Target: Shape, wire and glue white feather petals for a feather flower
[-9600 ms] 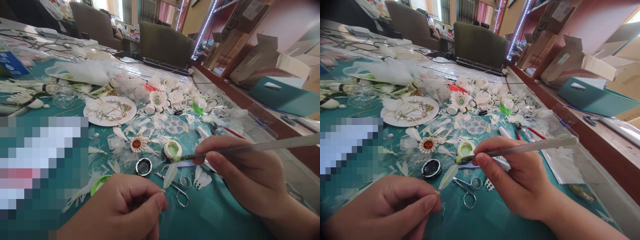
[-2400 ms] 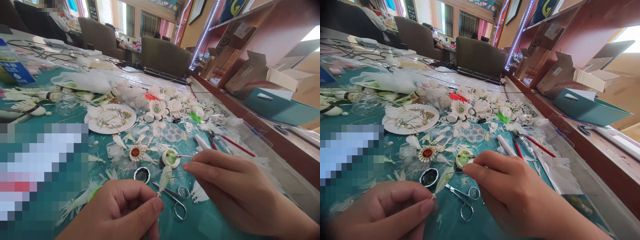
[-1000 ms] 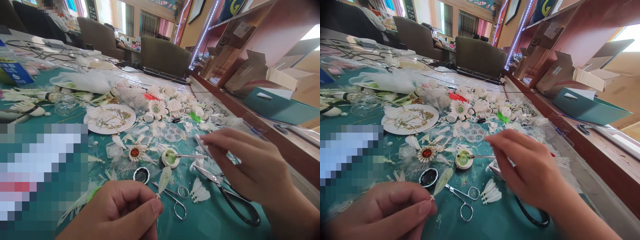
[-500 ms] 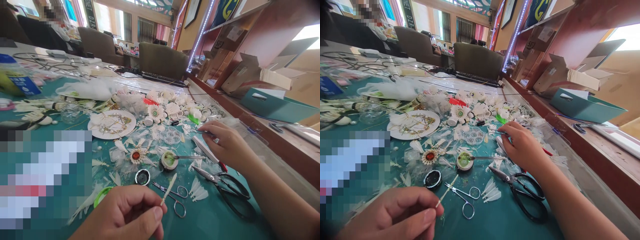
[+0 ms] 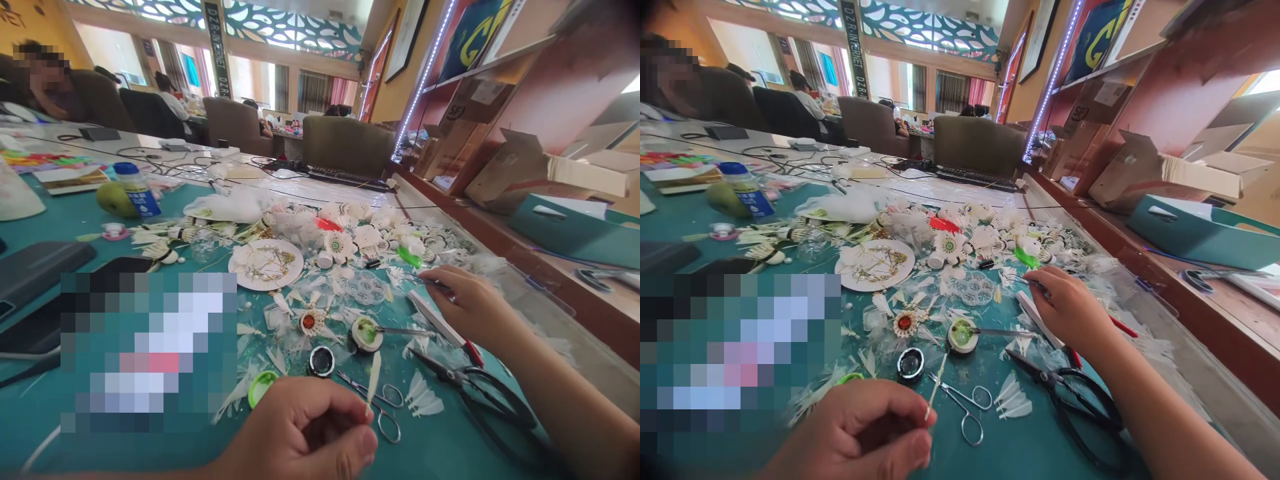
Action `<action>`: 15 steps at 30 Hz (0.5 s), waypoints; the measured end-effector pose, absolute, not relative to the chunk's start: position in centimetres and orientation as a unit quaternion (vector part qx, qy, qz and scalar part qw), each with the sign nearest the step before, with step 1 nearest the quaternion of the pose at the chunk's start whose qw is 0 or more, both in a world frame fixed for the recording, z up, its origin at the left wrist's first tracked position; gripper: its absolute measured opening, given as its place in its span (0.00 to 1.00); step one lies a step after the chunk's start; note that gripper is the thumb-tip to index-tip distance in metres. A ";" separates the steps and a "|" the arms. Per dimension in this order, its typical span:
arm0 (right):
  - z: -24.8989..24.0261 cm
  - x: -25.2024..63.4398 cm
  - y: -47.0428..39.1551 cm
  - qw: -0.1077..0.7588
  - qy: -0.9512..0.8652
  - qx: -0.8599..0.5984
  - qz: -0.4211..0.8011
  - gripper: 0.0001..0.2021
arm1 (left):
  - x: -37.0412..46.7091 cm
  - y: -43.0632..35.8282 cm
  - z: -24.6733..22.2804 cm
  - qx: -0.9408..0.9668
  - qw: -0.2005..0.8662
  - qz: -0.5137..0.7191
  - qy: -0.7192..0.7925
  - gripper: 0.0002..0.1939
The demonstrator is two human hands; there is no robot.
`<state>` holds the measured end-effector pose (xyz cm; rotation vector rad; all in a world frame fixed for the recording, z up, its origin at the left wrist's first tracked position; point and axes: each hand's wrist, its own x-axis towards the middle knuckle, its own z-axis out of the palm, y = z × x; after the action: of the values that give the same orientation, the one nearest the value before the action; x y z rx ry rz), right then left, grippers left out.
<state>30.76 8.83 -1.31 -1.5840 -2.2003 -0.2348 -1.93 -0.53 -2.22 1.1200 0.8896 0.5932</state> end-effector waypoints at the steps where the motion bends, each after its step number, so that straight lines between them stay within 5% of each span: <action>1: -1.4 30.9 8.9 0.208 -0.789 -0.572 -0.085 0.17 | -1.9 -0.4 -2.4 0.519 0.712 0.268 0.390 0.24; 15: -3.3 32.8 10.4 0.188 -0.745 -0.633 -0.092 0.19 | -1.7 0.0 -3.8 0.578 0.681 0.299 0.336 0.29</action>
<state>32.80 10.44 -3.25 -1.7808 -2.0964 -0.2601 -1.69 0.02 -3.76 1.2962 0.7550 0.6708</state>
